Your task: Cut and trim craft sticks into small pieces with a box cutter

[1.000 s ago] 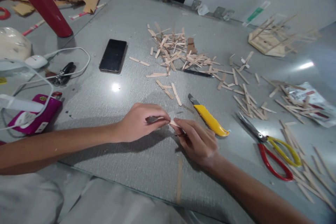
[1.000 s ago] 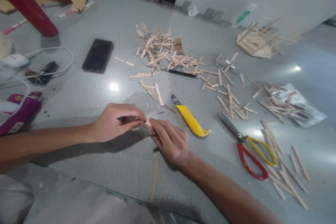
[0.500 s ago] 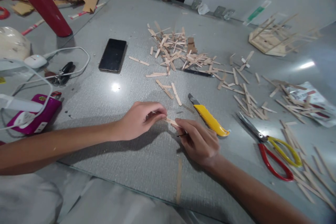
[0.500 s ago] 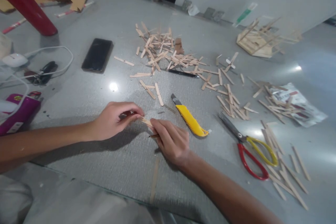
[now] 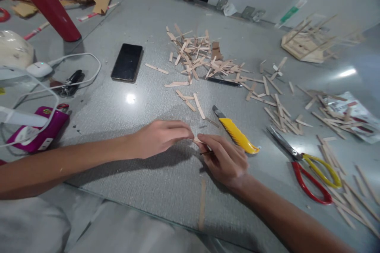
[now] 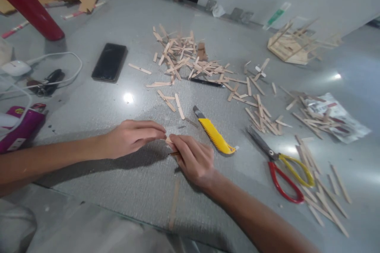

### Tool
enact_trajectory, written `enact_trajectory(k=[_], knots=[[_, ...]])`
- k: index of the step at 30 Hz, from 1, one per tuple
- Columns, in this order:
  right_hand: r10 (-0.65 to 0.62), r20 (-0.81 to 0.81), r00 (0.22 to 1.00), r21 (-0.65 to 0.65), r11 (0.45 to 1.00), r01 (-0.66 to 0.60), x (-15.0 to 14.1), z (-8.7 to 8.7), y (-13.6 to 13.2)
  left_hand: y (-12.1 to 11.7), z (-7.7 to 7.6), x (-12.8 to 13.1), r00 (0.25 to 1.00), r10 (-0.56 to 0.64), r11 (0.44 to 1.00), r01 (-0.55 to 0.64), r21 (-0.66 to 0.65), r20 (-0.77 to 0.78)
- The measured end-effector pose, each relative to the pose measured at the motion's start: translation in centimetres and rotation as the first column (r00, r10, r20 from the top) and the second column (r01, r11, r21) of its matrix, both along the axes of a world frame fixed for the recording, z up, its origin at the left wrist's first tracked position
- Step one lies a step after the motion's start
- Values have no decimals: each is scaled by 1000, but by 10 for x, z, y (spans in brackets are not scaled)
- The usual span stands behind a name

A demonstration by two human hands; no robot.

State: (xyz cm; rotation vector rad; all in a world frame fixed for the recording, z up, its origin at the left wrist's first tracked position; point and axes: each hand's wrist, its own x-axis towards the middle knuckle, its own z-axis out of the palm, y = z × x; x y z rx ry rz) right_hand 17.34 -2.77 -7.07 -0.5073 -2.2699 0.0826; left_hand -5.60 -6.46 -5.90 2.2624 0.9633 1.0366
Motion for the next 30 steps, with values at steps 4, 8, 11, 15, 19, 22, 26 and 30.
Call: enact_trajectory(k=[4, 8, 11, 15, 19, 22, 26, 30], knots=[[-43, -6, 999, -3, 999, 43, -1, 0, -1, -1, 0, -1, 999, 6, 1000, -7, -29, -35], [-59, 4, 998, -8, 998, 59, 0, -1, -2, -1, 0, 0, 999, -2, 995, -2, -104, -36], [-55, 12, 998, -9, 998, 55, 1, -3, -2, -1, 0, 1, 999, -6, 989, -2, -150, -54], [-47, 12, 999, -11, 999, 48, 1, -4, -1, -1, 0, 0, 996, 2, 980, -19, -200, -87], [-50, -4, 999, -17, 999, 50, 1, -3, 0, -1, 1, -1, 998, 13, 976, -26, -215, -62], [-33, 4, 999, -17, 999, 34, 1, -3, 0, -1, 2, -1, 999, -18, 978, 8, -211, -43], [-18, 10, 1000, -20, 1000, 18, 2, -5, 0, 1, 4, -2, 999, -30, 975, 20, -223, -42], [12, 40, 999, -1, 1000, -12, 4, -4, 0, 4, 6, -4, 999, -49, 962, 41, -269, -23]])
